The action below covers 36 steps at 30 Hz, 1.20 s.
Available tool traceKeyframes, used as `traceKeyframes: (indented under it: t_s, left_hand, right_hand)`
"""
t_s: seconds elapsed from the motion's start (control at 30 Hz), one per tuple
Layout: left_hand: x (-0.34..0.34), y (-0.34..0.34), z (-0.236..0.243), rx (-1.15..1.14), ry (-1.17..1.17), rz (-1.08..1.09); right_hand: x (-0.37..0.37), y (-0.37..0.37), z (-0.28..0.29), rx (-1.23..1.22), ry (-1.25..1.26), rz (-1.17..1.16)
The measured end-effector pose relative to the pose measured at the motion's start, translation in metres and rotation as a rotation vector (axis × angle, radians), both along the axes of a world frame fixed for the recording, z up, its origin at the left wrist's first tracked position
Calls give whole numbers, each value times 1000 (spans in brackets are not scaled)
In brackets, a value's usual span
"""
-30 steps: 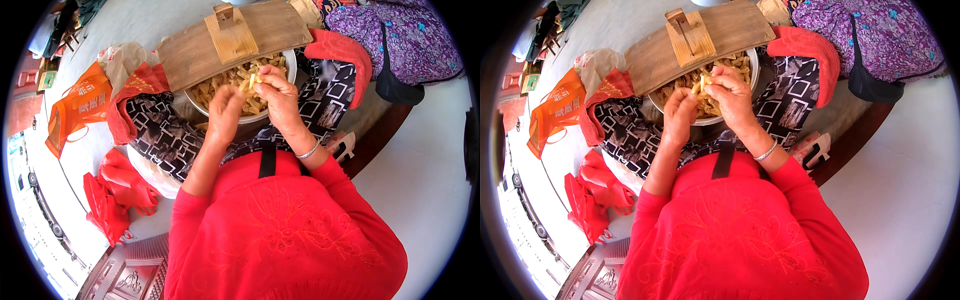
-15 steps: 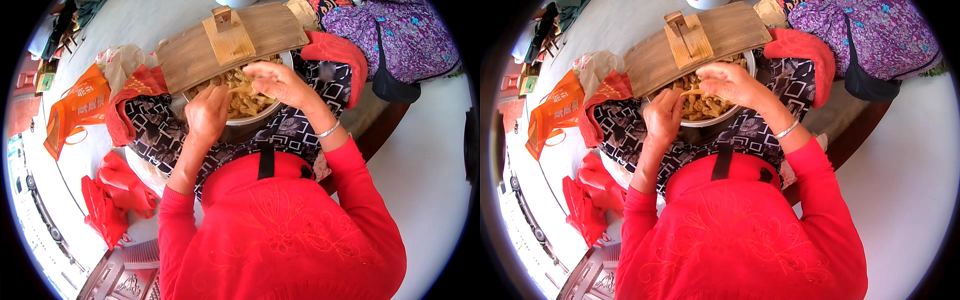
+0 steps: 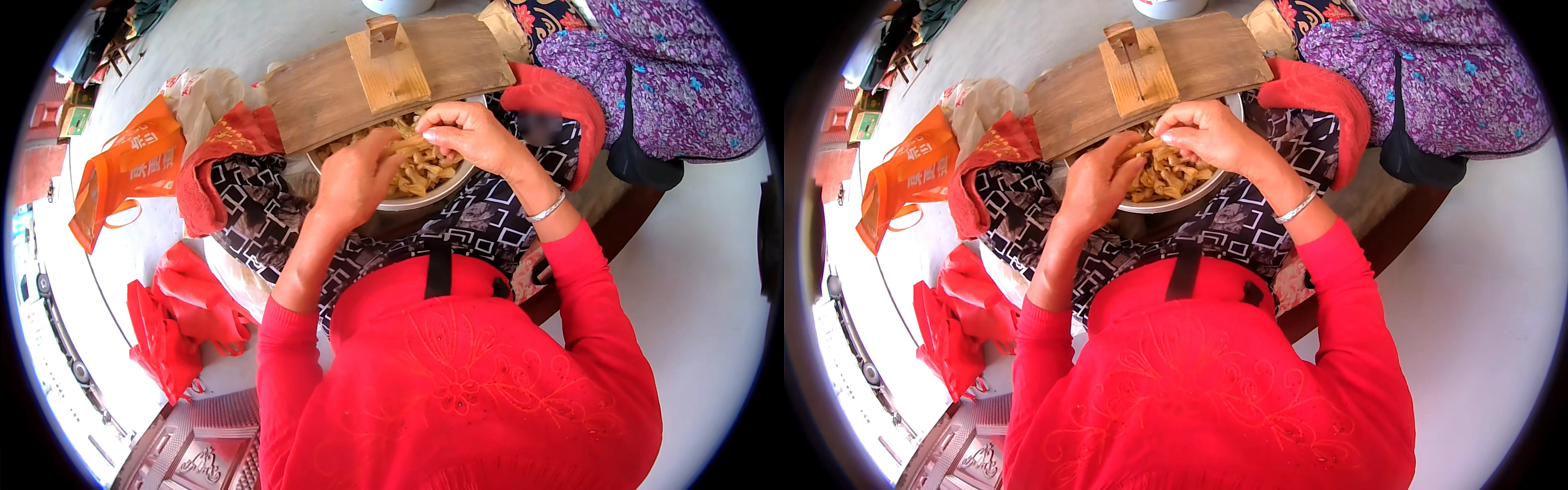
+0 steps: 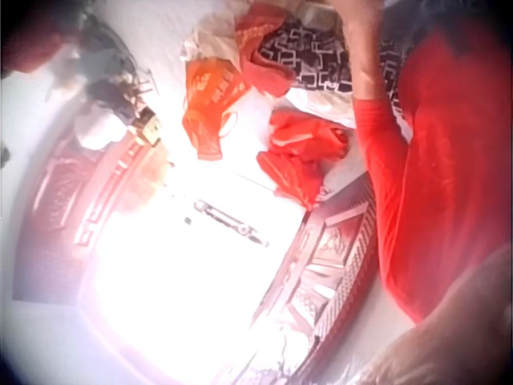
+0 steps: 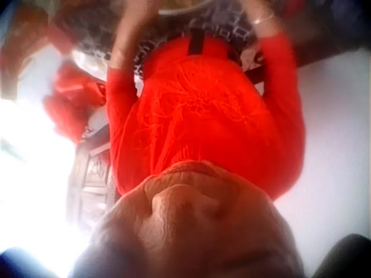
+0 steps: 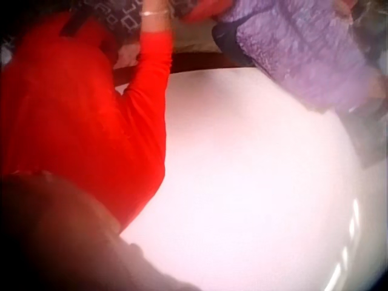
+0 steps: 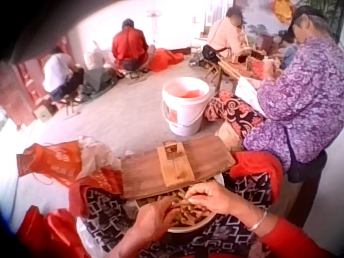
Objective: The person sits and uses their hands to peel or break apart yellow food pieces, placing them into a metal bowl while occasionally moving a wooden lid.
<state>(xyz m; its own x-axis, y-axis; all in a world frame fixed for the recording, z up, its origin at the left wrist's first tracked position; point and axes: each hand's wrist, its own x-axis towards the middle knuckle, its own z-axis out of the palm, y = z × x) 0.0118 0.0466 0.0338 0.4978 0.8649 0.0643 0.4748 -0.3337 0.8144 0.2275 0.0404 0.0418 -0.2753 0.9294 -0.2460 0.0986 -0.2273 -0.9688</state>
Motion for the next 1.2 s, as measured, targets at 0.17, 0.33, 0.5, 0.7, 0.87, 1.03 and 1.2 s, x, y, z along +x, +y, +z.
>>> traceKeyframes:
  t_s: [0.17,0.33,0.5,0.7,0.87,1.03,1.2]
  left_hand:
    - [8,13,-10,-261,-113,-98]
    - [-2,22,-14,-547,-262,-192]
    - [-8,34,-1,-830,-308,-89]
    - [-4,63,-19,-744,-519,63]
    - [2,82,-20,-670,-546,175]
    - [7,93,-26,-626,-574,160]
    - [15,106,-42,-447,-467,169]
  right_hand:
    - [-1,-3,10,549,-471,172]
    - [13,-1,17,378,-492,274]
    - [9,4,14,28,-80,64]
    - [-2,28,-8,193,-129,-155]
    - [-8,48,-13,429,-299,-220]
    - [-8,56,-12,434,-388,-259]
    - [-9,60,-26,484,-442,-288]
